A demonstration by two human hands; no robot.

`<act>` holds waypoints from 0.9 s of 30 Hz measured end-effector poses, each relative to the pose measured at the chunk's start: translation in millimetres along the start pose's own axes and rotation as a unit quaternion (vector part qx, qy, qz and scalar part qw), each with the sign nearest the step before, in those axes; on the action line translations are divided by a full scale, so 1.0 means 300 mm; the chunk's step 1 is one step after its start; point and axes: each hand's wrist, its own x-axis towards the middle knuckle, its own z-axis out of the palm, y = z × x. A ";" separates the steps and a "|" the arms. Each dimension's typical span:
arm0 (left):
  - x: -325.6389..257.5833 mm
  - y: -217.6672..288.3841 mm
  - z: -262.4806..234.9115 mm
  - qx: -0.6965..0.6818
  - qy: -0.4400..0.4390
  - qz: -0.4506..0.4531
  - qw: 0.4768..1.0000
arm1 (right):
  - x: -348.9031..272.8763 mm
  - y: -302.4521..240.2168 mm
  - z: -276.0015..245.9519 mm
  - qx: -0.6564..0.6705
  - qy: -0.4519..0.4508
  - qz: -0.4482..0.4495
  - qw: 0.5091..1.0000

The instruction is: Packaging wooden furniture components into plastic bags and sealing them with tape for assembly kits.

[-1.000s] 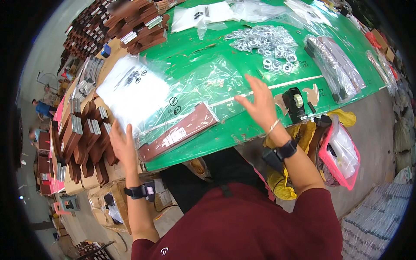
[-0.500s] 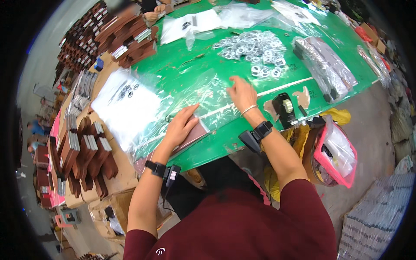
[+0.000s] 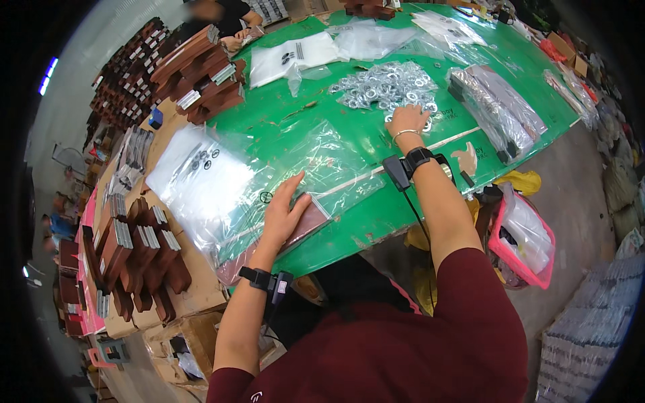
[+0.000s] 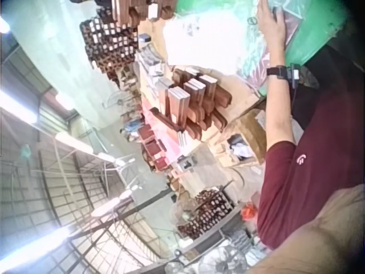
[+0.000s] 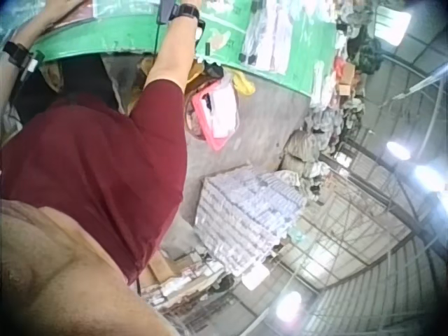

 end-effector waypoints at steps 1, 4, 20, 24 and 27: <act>0.001 0.003 0.001 0.004 0.002 0.002 1.000 | 0.007 -0.009 0.005 0.004 0.003 -0.001 1.000; -0.001 -0.011 0.018 0.003 0.024 0.009 1.000 | 0.016 -0.035 0.031 -0.006 0.019 -0.007 1.000; 0.359 0.095 0.214 0.331 -0.080 0.140 0.930 | -0.221 -0.039 -0.004 0.738 -0.055 -0.039 0.671; 0.361 0.079 0.213 0.287 0.026 0.178 0.941 | -0.248 -0.008 -0.010 0.732 -0.086 -0.039 0.675; 0.339 0.137 0.137 0.243 0.085 0.173 0.951 | -0.239 -0.009 -0.054 0.708 -0.161 -0.116 0.678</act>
